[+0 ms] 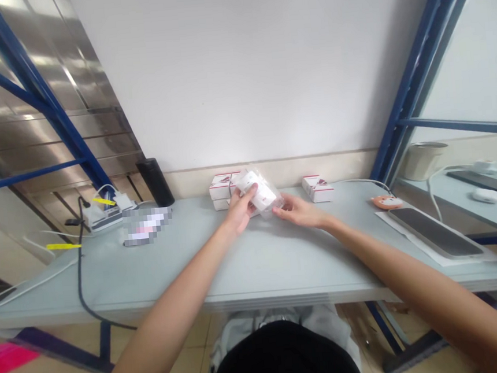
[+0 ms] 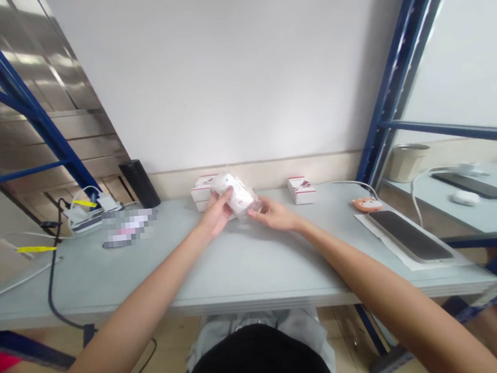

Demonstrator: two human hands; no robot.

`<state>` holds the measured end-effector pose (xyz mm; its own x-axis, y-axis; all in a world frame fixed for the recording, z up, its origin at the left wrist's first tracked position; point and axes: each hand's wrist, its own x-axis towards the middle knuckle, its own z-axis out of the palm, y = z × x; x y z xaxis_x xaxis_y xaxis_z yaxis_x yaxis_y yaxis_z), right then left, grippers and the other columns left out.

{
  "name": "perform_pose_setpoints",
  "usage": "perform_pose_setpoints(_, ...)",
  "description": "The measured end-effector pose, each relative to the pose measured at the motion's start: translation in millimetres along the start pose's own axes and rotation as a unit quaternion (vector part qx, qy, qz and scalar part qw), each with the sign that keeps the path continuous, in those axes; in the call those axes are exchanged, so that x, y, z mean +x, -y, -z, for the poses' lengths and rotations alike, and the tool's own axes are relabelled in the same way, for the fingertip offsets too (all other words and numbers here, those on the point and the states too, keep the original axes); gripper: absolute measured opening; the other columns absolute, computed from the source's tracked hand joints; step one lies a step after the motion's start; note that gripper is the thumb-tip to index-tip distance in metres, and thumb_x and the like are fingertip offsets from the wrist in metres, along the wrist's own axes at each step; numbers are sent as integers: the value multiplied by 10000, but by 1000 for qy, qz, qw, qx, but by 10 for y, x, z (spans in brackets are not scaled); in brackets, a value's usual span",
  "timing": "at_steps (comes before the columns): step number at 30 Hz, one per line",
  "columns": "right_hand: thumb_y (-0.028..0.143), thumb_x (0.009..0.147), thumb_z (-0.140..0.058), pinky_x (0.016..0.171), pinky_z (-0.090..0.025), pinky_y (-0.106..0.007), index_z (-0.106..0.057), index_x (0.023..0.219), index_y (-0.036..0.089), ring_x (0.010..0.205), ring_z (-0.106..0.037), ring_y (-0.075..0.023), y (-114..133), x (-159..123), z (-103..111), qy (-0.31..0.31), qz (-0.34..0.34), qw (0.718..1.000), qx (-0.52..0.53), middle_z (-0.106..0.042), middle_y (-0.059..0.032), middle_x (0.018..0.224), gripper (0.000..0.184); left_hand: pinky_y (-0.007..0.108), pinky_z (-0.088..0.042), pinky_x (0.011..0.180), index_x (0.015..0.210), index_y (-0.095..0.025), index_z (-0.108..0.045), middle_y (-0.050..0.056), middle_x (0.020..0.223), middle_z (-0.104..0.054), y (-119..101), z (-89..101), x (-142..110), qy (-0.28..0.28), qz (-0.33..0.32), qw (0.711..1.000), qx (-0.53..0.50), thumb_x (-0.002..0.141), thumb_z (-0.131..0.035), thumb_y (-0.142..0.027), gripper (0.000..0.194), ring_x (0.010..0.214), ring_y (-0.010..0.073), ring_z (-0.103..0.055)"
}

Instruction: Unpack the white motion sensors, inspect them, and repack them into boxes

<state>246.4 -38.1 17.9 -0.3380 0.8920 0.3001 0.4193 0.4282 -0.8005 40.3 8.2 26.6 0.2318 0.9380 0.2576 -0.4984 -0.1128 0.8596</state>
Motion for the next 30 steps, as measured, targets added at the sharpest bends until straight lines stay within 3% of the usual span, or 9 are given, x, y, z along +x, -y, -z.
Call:
perform_pose_setpoints(5,724,916,-635,707,-480,-318,-696,904,177,747,-614,-188,2,37,-13,-41,9,999,11,-712,-49,843,550,432,-579,1021,1181,-234,-654,46,1197,-750,30,-5,9,21,1,1000,-7,744,-943,-416,555,1117,228,-712)
perform_pose_setpoints(11,758,874,-665,655,-481,-308,-657,891,211,687,-597,-176,25,71,30,-120,-5,988,96,-674,-28,763,546,411,-588,1005,1244,-237,-633,63,1222,-733,-35,-32,-5,40,-25,999,7,782,-915,-395,564,1168,247,-697)
perform_pose_setpoints(13,768,876,-645,650,-488,-308,-632,937,222,702,-616,-181,6,92,27,-138,-22,981,132,-677,-31,784,549,424,-583,1029,1403,-298,-553,63,1304,-707,-40,-36,-26,54,-36,997,29,784,-916,-357,720,1230,255,-680)
perform_pose_setpoints(15,778,881,-615,648,-497,-312,-589,943,236,719,-636,-191,-22,114,32,-154,-35,975,155,-665,-30,790,547,442,-573,1054,1561,-394,-375,55,1393,-665,-16,-32,-42,61,-44,995,59,743,-939,-287,1000,1259,254,-674)
perform_pose_setpoints(18,770,862,-627,627,-486,-315,-536,914,252,688,-614,-184,-63,137,69,-177,-53,964,193,-607,-9,754,529,471,-576,1043,1648,-450,-141,64,1404,-646,57,-24,-48,91,-51,987,121,669,-963,-223,1299,1149,256,-733)
perform_pose_setpoints(19,764,851,-643,616,-477,-313,-523,903,255,668,-594,-175,-72,140,87,-184,-56,960,205,-587,0,748,525,477,-580,1030,1653,-430,-146,71,1373,-657,80,-22,-46,101,-54,982,149,675,-956,-232,1284,1101,260,-749)
perform_pose_setpoints(21,751,827,-683,583,-443,-307,-501,875,259,629,-548,-158,-85,140,120,-192,-60,954,222,-554,11,730,527,465,-584,1014,1621,-355,-299,86,1308,-675,109,-19,-42,97,-78,970,208,735,-914,-282,1081,1061,269,-751)
perform_pose_setpoints(25,764,789,-736,500,-334,-288,-499,850,261,567,-459,-139,-104,138,142,-208,-70,947,233,-484,32,650,560,393,-551,1052,1425,-283,-608,96,1338,-636,75,13,-45,54,-198,914,351,853,-818,-297,609,1230,290,-654)
perform_pose_setpoints(30,754,766,-754,494,-267,-264,-496,837,255,558,-422,-113,-86,142,119,-229,-70,944,226,-460,54,642,566,380,-556,1005,1279,-286,-724,104,1353,-516,-17,99,-44,-6,-330,796,507,769,-896,-202,544,1273,285,-596)
